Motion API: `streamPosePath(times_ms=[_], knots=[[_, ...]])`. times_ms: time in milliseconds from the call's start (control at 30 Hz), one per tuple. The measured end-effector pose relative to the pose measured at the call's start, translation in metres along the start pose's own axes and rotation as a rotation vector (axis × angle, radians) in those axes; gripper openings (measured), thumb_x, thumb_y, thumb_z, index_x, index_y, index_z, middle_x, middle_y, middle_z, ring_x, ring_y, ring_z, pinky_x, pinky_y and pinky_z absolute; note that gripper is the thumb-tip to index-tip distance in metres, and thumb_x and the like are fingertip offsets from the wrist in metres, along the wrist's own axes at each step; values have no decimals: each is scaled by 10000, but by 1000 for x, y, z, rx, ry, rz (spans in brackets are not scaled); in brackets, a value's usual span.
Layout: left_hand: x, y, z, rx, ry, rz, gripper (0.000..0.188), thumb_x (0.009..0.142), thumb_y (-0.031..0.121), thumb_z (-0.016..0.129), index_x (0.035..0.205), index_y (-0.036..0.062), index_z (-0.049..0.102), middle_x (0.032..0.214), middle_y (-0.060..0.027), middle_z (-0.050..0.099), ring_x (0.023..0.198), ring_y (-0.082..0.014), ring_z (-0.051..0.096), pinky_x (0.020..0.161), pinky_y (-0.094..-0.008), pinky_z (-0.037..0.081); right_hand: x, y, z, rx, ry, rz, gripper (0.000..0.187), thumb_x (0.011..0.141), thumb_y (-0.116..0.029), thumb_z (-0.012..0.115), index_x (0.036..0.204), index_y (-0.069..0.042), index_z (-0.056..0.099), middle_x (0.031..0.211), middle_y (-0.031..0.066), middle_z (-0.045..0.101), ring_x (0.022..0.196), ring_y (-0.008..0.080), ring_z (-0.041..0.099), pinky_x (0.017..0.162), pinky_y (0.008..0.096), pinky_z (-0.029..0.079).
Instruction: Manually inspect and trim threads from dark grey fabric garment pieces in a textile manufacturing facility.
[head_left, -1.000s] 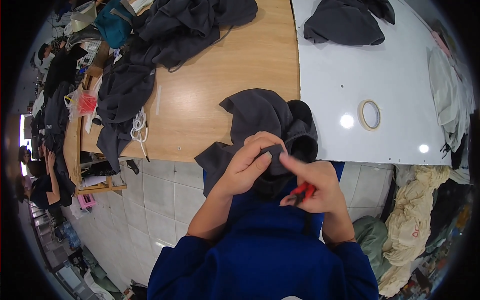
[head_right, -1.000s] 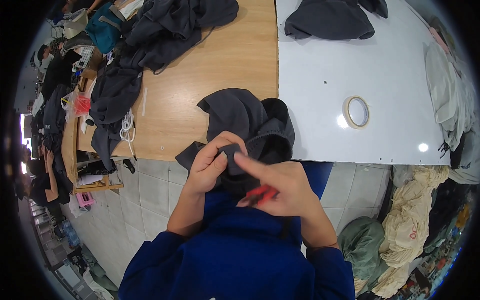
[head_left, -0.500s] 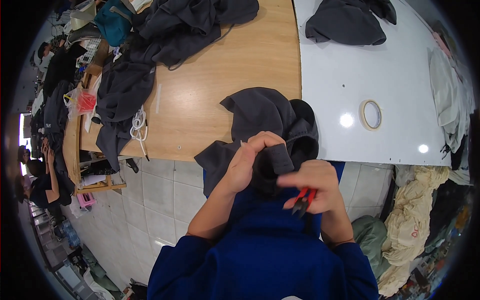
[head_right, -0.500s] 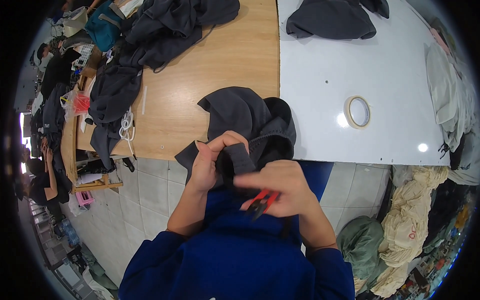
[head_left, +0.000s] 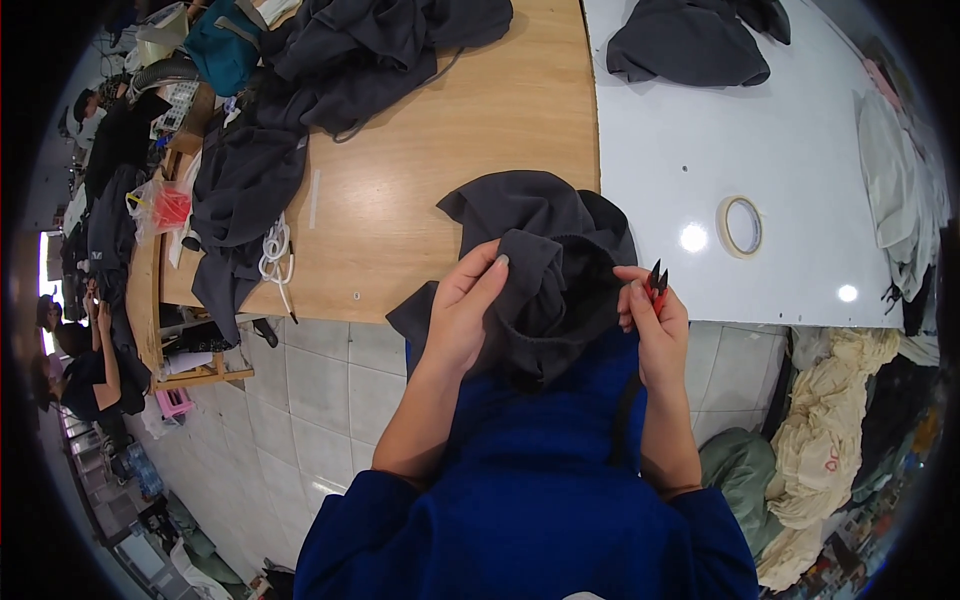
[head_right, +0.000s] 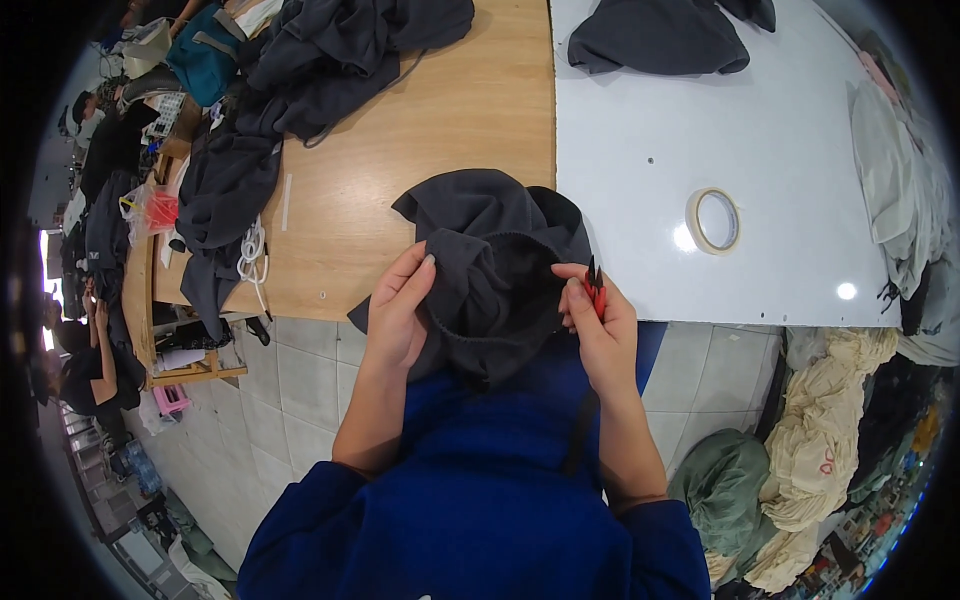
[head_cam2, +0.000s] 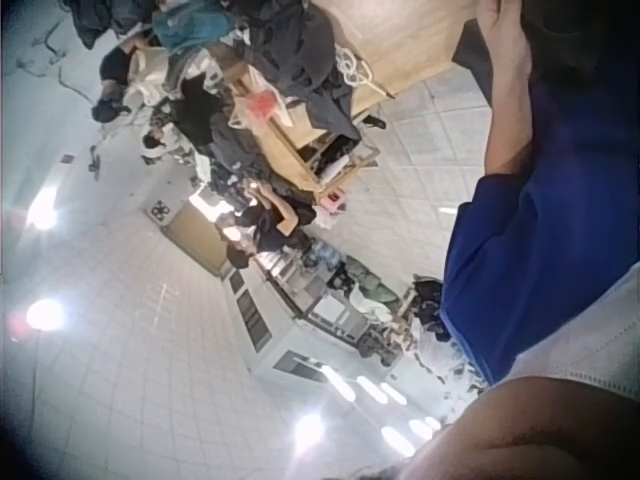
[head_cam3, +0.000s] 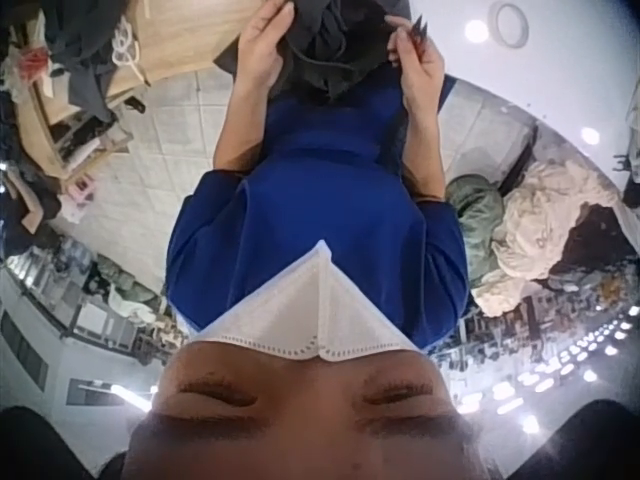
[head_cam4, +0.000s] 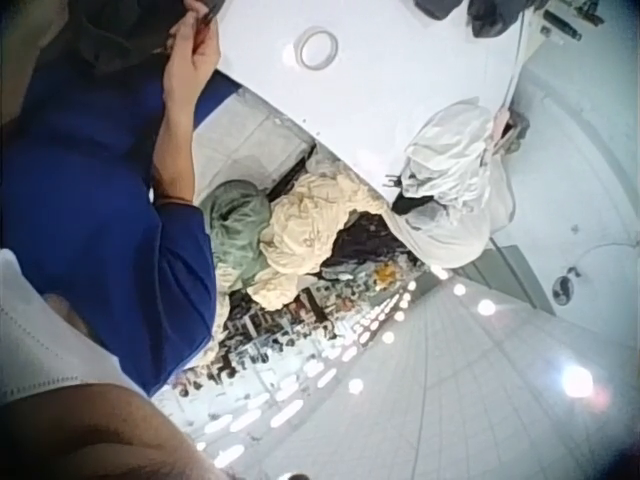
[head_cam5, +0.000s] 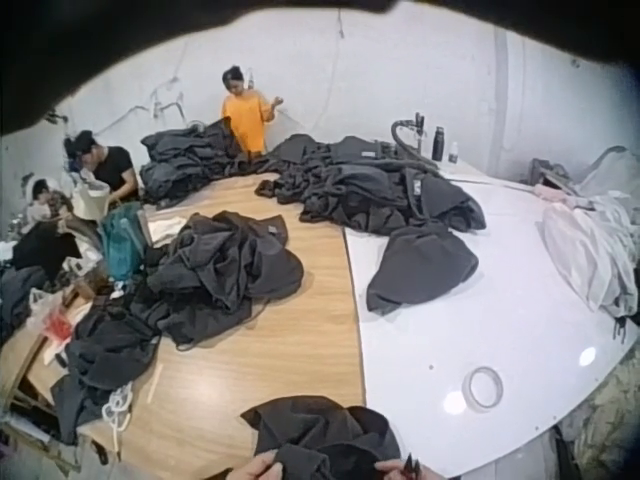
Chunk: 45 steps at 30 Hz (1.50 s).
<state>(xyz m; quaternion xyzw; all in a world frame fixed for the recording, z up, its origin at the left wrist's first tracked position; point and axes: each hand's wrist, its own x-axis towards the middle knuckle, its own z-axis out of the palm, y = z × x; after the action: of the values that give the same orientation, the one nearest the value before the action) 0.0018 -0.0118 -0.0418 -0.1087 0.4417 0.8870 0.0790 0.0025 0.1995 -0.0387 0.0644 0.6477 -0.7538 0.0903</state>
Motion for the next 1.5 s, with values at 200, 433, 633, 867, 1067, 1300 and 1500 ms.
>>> streamPosePath(times_ms=[200, 433, 633, 867, 1067, 1300, 1500], knots=[[-2, 4, 10, 319, -140, 84, 269, 918, 39, 483, 1170, -44, 525, 1162, -75, 542, 1079, -146, 511, 933, -242, 378, 0, -3, -2, -31, 15, -86, 234, 872, -50, 566, 1100, -16, 601, 727, -37, 490, 620, 26, 385, 573, 157, 319], [-10, 0, 25, 779, -448, 337, 287, 839, -30, 514, 1124, -59, 506, 1159, -138, 506, 1030, -235, 520, 849, -276, 410, 4, -23, 22, -482, -35, -510, 269, 706, 18, 722, 967, -21, 675, 678, -28, 576, 588, 35, 430, 536, 182, 354], [-10, 0, 17, 651, -455, 226, 261, 841, -46, 502, 1100, -68, 522, 1141, -109, 512, 1006, -192, 515, 826, -253, 411, 8, -16, 21, 202, 150, -69, 104, 874, -72, 597, 860, 22, 640, 628, -22, 551, 536, 34, 429, 497, 197, 334], [-8, -2, 19, 616, -409, 183, 274, 826, -49, 499, 1098, -60, 528, 1115, -110, 523, 1000, -198, 516, 831, -259, 409, -6, -22, 13, -197, 43, -325, 182, 748, 12, 692, 919, -26, 645, 638, -38, 500, 559, 28, 433, 508, 167, 328], [-9, 2, 24, 791, -460, 260, 290, 797, -51, 501, 1084, -51, 539, 1065, -108, 536, 965, -218, 528, 805, -269, 415, 2, -20, 19, -519, 3, -582, 174, 744, -10, 707, 912, -22, 664, 635, -22, 533, 535, 35, 411, 493, 190, 342], [-9, -1, 18, 634, -424, 203, 282, 807, -58, 493, 1085, -50, 541, 1059, -95, 541, 964, -180, 524, 806, -244, 408, -1, -20, 9, -140, 118, -360, 130, 895, -94, 583, 823, 6, 626, 686, -28, 559, 584, 10, 397, 520, 163, 313], [-7, -3, 20, 620, -371, 217, 232, 791, -79, 463, 997, -39, 561, 1074, -98, 544, 993, -180, 521, 870, -251, 384, -5, -17, 3, -182, -91, -617, 210, 828, -98, 648, 659, -15, 556, 603, 41, 528, 525, 124, 480, 478, 217, 328]])
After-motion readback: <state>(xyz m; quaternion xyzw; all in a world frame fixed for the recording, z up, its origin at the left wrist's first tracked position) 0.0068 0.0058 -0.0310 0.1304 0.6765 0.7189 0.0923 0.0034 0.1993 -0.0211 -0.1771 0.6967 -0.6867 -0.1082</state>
